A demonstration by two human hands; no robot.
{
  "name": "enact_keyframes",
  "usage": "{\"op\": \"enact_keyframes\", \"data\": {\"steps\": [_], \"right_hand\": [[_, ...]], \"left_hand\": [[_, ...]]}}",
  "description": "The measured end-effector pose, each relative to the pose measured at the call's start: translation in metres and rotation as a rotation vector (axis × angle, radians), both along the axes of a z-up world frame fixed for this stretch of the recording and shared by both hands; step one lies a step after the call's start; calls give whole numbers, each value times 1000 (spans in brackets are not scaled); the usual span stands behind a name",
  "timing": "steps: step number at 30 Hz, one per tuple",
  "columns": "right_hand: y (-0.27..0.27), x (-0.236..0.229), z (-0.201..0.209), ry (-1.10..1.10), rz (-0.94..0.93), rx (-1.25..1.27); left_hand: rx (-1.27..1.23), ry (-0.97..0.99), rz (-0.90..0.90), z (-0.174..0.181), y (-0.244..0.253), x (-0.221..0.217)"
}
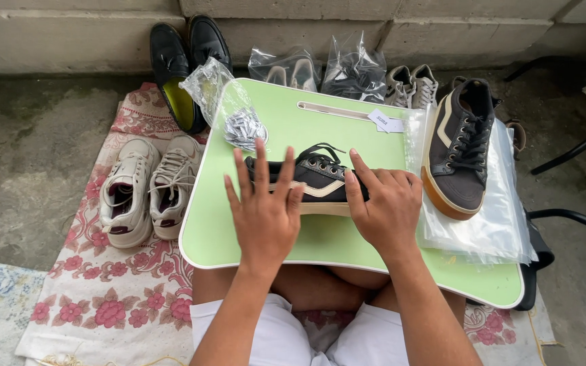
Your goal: The person rubs their hands along the sides and back of a black sneaker, turns it over, and then places it next to a second sneaker on a green table.
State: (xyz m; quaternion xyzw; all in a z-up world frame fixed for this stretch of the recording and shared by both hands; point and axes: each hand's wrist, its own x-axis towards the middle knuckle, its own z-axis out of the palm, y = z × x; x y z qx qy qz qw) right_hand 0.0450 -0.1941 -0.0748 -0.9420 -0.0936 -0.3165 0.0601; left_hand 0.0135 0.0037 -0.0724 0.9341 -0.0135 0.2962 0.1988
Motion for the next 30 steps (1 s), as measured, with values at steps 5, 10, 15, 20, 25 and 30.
{"op": "enact_keyframes", "data": {"steps": [5,10,15,20,25,30], "right_hand": [[24,-3,18,-13,-68,25],[72,-8,25,-296,167,-88],[76,-18,23,-215,247,-109],[9,-3,0,-236,129,-89],[-8,-5,-5,-152,148,178],[-5,-3,-3,-83,118,181]], "left_hand": [[-251,-79,-41,-17,14,13],[-161,-73,6,-16,15,20],[-181,-121,-28,-7,16,17],[-193,-124,-26,-7,17,20],[-200,-117,-30,-9,15,20],[62,-147,233,-20,0,21]]}}
